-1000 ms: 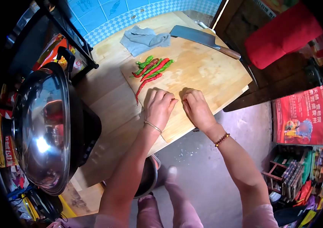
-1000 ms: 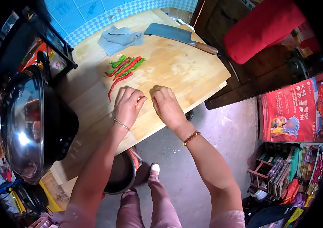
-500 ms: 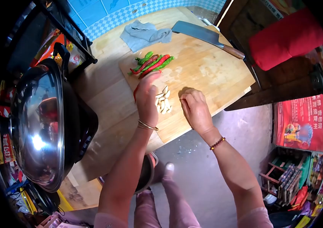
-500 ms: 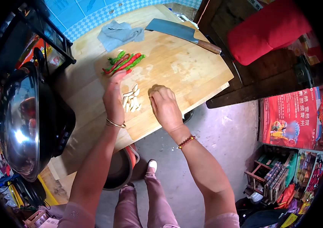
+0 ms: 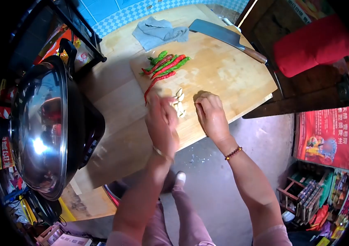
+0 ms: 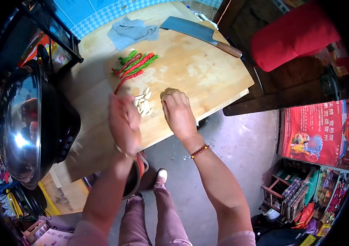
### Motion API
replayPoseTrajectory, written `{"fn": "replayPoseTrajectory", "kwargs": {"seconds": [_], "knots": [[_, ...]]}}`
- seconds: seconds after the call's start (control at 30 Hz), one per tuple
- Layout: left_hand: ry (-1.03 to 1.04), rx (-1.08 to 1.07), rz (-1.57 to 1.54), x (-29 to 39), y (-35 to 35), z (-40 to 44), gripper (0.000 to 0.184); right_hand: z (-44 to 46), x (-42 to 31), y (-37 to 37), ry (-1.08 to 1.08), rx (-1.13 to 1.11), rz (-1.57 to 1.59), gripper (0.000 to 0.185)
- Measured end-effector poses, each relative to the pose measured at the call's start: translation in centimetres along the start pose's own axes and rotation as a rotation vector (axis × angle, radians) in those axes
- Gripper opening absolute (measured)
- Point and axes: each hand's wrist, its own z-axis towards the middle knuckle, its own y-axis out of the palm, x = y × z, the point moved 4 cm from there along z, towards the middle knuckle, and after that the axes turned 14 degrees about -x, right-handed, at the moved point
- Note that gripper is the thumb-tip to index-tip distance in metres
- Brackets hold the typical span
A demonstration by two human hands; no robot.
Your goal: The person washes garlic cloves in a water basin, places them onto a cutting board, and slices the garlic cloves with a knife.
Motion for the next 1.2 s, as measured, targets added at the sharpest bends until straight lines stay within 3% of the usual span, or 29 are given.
{"fn": "replayPoseTrajectory", "kwargs": {"seconds": [0.07,0.33,0.4,0.47,0.53,0.6,0.67,0.73,0.8,0.87,0.93,0.97,1.0,1.07,1.1,1.17,1.2], "knots": [[0.293,-0.07,0.948,1.6,-0.6,3.0,0.028,-0.2,-0.4,0.2,0.0,-0.002,-0.002,0.012],[0.254,-0.316,1.465,0.3,-0.1,5.6,0.026,-0.1,-0.2,0.1,0.018,0.01,0.002,0.012],[0.394,-0.276,1.212,1.1,0.1,4.6,0.026,-0.1,-0.1,0.0,0.012,0.013,0.004,0.013],[0.454,-0.15,1.227,1.7,0.2,1.0,0.031,-0.2,-0.1,0.1,0.005,0.015,0.011,0.013],[0.01,-0.087,0.9,-0.6,0.4,-4.4,0.033,-0.2,0.1,0.2,0.01,0.008,0.003,0.013],[-0.504,-0.188,0.242,-6.7,-0.6,-8.9,0.036,-0.3,0.0,0.1,0.014,0.004,0.0,0.014],[-0.738,-0.119,-0.21,-10.7,-0.3,-10.5,0.038,-0.2,-0.2,0.0,0.004,-0.005,-0.007,0.014],[-0.735,-0.057,-0.35,-12.2,-0.1,-9.8,0.039,-0.2,-0.4,-0.1,0.036,-0.006,0.014,0.013],[-0.598,0.066,-0.398,-12.6,-0.2,-8.4,0.032,-0.4,-0.2,0.0,0.047,-0.017,0.013,0.013],[-0.623,0.062,-0.457,-11.2,-0.5,-8.8,0.024,-0.6,0.0,0.6,0.06,-0.019,0.015,0.013],[-0.562,-0.189,0.655,-7.1,0.9,-9.2,0.013,-0.5,0.2,0.6,0.032,0.015,-0.023,0.014],[-0.246,-0.103,0.836,-5.5,1.5,-9.3,0.011,-0.4,0.0,0.3,0.032,0.02,-0.011,0.013],[-0.015,-0.201,1.139,-3.4,2.1,-8.7,0.017,-0.4,0.0,0.2,0.036,0.02,-0.012,0.013],[0.2,-0.412,1.668,-1.3,3.0,-6.0,0.043,-0.4,-0.4,0.3,0.026,0.027,-0.007,0.016],[0.2,-0.407,1.67,-1.1,2.1,-5.4,0.043,-0.2,-0.6,0.3,0.034,0.011,-0.026,0.019],[0.094,-0.53,1.914,-3.1,0.4,-4.7,0.072,0.2,-0.4,0.7,0.037,0.029,-0.073,0.021],[0.085,-0.534,1.901,-3.5,0.1,-4.9,0.072,-0.2,-0.3,0.9,0.051,0.044,-0.113,0.024]]}}
